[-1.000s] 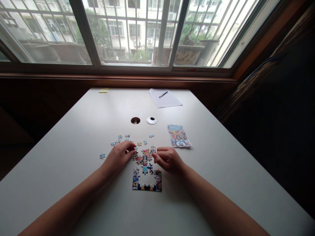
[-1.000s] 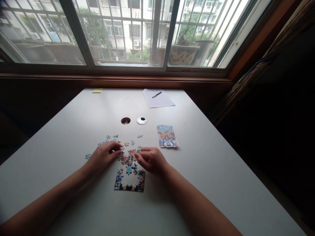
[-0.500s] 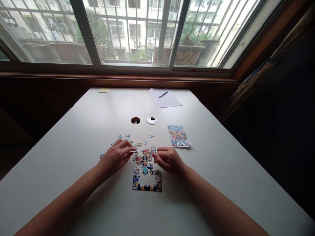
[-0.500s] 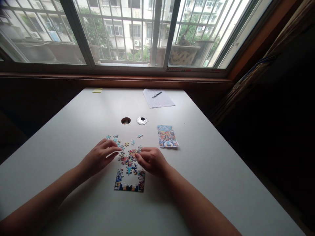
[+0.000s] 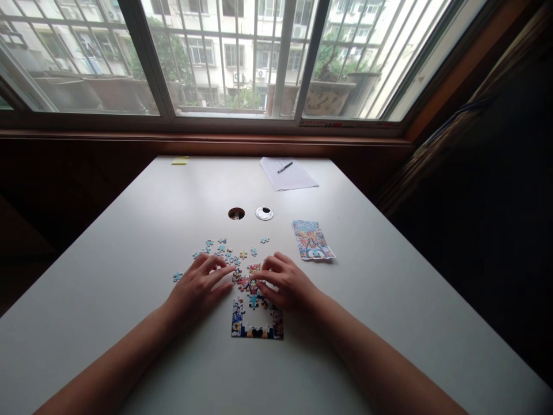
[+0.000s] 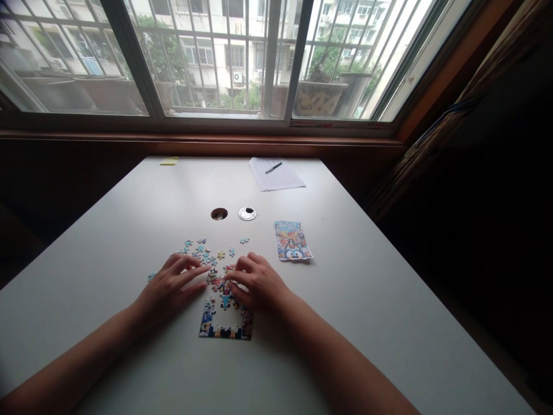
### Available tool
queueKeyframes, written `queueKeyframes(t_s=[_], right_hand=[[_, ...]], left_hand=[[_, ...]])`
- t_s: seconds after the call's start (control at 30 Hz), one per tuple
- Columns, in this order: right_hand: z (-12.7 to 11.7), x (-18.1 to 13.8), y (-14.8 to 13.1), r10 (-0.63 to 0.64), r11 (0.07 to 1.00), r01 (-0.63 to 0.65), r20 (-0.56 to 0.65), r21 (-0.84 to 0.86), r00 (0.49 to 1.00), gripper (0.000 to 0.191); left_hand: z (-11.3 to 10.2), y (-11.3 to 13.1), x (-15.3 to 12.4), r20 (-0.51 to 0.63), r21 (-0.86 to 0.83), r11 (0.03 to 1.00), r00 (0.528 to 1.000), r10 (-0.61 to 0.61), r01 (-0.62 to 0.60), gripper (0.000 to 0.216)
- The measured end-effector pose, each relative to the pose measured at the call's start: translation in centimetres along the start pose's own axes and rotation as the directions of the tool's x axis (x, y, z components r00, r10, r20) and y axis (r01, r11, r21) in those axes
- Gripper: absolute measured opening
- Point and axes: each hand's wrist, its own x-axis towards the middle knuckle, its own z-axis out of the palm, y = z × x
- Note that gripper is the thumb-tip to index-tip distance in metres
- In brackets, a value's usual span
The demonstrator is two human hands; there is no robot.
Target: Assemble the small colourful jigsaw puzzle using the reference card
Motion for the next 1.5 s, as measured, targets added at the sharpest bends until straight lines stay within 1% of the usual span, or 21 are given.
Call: queueKeyframes(t_s=[0.27, 0.57, 0.8, 0.93, 1.23, 1.5], right_hand=[[0.1, 0.0, -0.4, 0.011, 0.996, -0.005, 0.071, -0.086, 0.997, 0.028], [-0.1, 0.3, -1.2, 0.104, 0.981, -0.077, 0.150, -0.176, 0.983, 0.035], [0.1, 0.4, -1.2, 0.094, 0.979, -0.062, 0.157, -0.195, 0.983, 0.034], [0.2, 0.4, -1.3, 0.096, 0.977, -0.063, 0.160, -0.203, 0.982, 0.035], [0.1, 0.5, -1.3, 0.118, 0.969, -0.072, 0.193, -0.235, 0.974, 0.036], [0.4, 0.7, -1.3, 0.115, 0.971, -0.074, 0.176, -0.226, 0.978, 0.038]], left_hand=[[0.0, -0.2, -0.2, -0.015, 0.001, 1.000, 1.000, -0.002, 0.002, 0.037], [0.0, -0.1, 0.0, 0.001, -0.001, 1.000, 1.000, -0.001, 0.001, 0.032], [-0.1, -0.1, 0.0, 0.014, -0.016, 1.000, 1.000, 0.015, -0.014, 0.029], [-0.1, -0.1, 0.0, 0.011, -0.023, 1.000, 1.000, 0.021, -0.021, 0.030], [0.3, -0.3, -0.1, -0.054, -0.007, 0.997, 0.996, 0.070, -0.071, 0.034], [-0.1, -0.2, -0.3, -0.069, -0.018, 0.992, 0.989, 0.127, -0.129, 0.027]])
